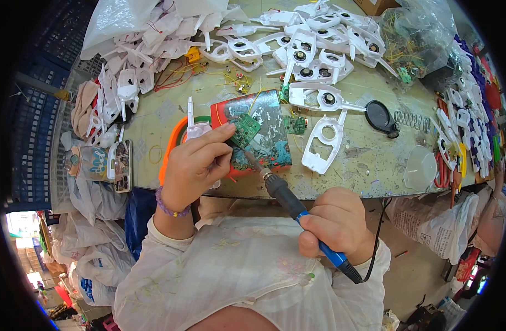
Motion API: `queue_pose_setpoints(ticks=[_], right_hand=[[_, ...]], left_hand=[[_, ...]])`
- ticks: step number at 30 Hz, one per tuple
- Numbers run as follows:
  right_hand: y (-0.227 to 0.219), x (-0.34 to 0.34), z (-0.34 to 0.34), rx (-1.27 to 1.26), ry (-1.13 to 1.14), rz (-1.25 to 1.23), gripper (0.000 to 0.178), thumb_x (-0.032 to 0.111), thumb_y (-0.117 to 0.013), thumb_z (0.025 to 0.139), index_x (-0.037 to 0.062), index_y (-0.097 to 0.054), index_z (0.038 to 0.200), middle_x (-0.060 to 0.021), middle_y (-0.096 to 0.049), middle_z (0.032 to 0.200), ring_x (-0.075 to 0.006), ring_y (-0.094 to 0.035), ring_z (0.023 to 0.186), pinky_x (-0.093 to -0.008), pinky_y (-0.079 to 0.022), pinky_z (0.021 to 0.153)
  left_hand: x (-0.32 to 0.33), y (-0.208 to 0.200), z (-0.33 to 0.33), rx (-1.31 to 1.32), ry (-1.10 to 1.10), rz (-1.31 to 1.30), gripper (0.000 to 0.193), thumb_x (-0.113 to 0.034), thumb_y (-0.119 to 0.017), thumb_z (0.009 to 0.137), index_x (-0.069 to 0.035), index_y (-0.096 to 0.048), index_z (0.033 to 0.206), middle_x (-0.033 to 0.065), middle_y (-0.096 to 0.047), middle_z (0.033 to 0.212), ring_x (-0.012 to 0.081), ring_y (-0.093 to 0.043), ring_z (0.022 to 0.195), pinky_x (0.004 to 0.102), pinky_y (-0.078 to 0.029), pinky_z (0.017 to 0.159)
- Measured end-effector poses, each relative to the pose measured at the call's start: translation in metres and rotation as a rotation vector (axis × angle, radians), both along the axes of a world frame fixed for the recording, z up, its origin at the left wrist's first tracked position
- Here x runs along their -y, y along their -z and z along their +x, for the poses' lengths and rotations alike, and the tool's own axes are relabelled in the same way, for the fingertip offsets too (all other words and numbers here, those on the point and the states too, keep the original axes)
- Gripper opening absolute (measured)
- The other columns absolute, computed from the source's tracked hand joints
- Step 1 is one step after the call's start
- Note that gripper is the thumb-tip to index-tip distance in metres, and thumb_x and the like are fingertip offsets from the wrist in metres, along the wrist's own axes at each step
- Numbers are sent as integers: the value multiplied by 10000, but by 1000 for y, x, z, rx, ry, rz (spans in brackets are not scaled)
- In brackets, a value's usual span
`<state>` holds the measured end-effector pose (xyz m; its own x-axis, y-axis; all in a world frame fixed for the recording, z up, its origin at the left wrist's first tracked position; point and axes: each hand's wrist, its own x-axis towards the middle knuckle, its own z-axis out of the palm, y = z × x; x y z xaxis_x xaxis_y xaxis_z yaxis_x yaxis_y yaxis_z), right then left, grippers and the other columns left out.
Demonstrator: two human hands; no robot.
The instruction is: Soldering electronic components and assembling toy plastic shells at a workbench.
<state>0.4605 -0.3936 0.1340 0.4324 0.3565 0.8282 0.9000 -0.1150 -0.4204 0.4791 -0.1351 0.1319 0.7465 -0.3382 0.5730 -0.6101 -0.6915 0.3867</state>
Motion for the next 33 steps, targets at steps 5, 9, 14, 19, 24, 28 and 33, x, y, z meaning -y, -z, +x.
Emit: queue_pose_setpoints(ticks=[5,9,14,19,24,28,33], right_hand=[[-2,0,0,-14,4,-16,153,158,-600,827,44,-524,896,-32,-513,562,-193,-491,446,-314,-369,401],[-2,-1,-2,-27,8,-10,153,158,-601,826,44,-526,896,-32,-516,571,-191,-491,452,-317,-370,408],[0,-1,-3,-25,-5,-18,163,160,-609,824,44,-526,903,-31,-517,583,-189,-484,452,-315,-365,409],[1,-1,-3,14,6,-17,176,163,-613,829,43,-524,922,-31,-516,599,-181,-479,465,-313,-365,406],[2,0,-3,26,-1,-17,181,177,-606,842,43,-520,927,-27,-515,602,-176,-479,467,-310,-361,400],[6,-7,-4,68,80,76,258,286,-514,925,38,-504,853,-34,-476,516,-161,-425,385,-297,-319,371],[4,-2,-3,58,49,42,208,245,-552,893,42,-509,887,-29,-496,559,-167,-450,423,-301,-331,379]], left_hand=[[1,-1,0,-14,6,-6,135,-6,-682,684,-30,-582,772,92,-658,1059,222,-661,929,303,-545,686],[3,0,1,10,-7,-22,135,-7,-688,683,-30,-595,778,87,-661,1048,226,-661,918,306,-544,699],[7,2,1,46,-44,-60,139,-3,-698,681,-33,-618,790,79,-668,1014,232,-662,887,313,-542,716],[11,2,-1,22,-82,-80,133,1,-695,679,-35,-617,780,78,-671,1005,228,-664,875,312,-543,709],[11,2,-1,10,-93,-90,132,2,-694,677,-36,-615,776,77,-673,999,225,-665,872,311,-543,703],[11,2,-1,10,-97,-85,132,2,-693,677,-37,-615,776,76,-673,999,221,-664,877,308,-543,707],[11,2,-1,11,-100,-83,135,2,-693,676,-37,-615,779,76,-672,1002,220,-663,883,307,-543,713]])
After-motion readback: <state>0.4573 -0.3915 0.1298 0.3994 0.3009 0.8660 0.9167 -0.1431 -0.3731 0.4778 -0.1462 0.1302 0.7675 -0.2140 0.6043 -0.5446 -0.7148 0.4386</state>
